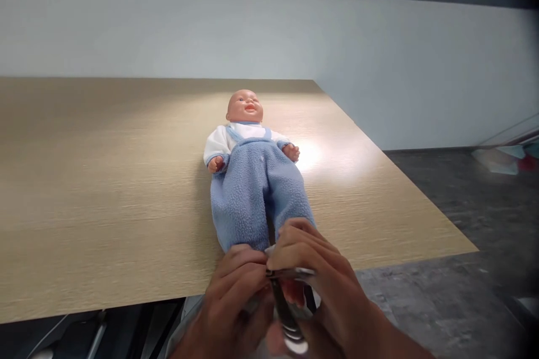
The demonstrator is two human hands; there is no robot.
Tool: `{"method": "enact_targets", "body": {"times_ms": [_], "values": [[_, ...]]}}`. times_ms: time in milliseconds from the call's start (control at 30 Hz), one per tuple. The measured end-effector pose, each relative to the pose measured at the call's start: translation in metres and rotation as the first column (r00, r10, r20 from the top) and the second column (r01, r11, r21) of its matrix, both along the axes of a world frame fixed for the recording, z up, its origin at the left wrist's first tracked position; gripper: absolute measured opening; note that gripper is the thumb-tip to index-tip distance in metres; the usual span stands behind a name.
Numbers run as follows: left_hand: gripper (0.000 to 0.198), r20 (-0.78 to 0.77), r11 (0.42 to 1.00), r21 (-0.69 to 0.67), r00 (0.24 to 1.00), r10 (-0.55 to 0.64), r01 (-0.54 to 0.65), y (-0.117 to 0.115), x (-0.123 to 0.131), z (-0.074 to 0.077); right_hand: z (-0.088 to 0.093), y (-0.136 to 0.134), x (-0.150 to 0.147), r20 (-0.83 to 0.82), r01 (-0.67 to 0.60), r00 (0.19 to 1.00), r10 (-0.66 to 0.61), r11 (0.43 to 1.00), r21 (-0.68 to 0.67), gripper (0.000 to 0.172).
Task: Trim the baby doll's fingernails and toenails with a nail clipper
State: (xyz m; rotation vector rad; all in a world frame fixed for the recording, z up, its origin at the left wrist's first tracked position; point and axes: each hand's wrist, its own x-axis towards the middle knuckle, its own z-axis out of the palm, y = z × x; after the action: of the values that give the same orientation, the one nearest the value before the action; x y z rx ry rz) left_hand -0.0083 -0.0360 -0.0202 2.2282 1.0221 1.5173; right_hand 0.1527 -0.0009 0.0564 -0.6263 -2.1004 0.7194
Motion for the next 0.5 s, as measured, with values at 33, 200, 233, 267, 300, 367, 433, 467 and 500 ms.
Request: {"method": "enact_targets", "body": {"times_ms": [33,200,233,267,300,367,433,467,500], "values": [[0.025,-0.037,1.0,0.015,0.999,0.011,-0.011,-0.001,-0.005,0.001,-0.005,0.0,0.002,-0.052,0.011,0.999,-0.009,0.999,0.038,0.034],[0.015,-0.253,0.997,0.076,0.966,0.05,-0.031,-0.001,-0.029,-0.001,-0.032,0.0,0.01,-0.067,0.042,0.997,-0.027,0.974,0.223,0.026],[0.011,-0.23,0.995,0.096,0.973,0.038,-0.016,-0.001,-0.032,-0.001,-0.037,0.001,0.01,-0.083,0.071,0.995,-0.052,0.967,0.245,0.027],[0.008,-0.189,0.994,0.113,0.982,0.027,-0.006,0.0,-0.034,-0.001,-0.041,0.002,0.011,-0.11,0.093,0.992,-0.066,0.961,0.261,0.028],[0.008,-0.15,0.993,0.118,0.988,0.02,-0.003,0.001,-0.034,-0.001,-0.045,0.002,0.011,-0.149,0.104,0.987,-0.066,0.958,0.269,0.029],[0.013,-0.101,0.994,0.106,0.995,0.015,-0.005,0.002,-0.032,0.003,-0.049,0.002,0.01,-0.233,0.109,0.971,-0.052,0.965,0.237,0.033],[0.01,-0.139,0.998,0.066,0.99,-0.006,0.015,0.005,-0.025,0.006,-0.049,0.001,0.009,-0.309,0.115,0.95,-0.054,0.976,0.184,0.034],[0.01,-0.172,0.998,0.053,0.985,-0.013,0.023,0.006,-0.021,0.008,-0.049,0.0,0.009,-0.322,0.13,0.944,-0.074,0.979,0.155,0.033],[0.01,-0.198,0.998,0.054,0.98,-0.009,0.02,0.006,-0.017,0.008,-0.049,0.0,0.008,-0.321,0.15,0.941,-0.103,0.981,0.126,0.031]]}}
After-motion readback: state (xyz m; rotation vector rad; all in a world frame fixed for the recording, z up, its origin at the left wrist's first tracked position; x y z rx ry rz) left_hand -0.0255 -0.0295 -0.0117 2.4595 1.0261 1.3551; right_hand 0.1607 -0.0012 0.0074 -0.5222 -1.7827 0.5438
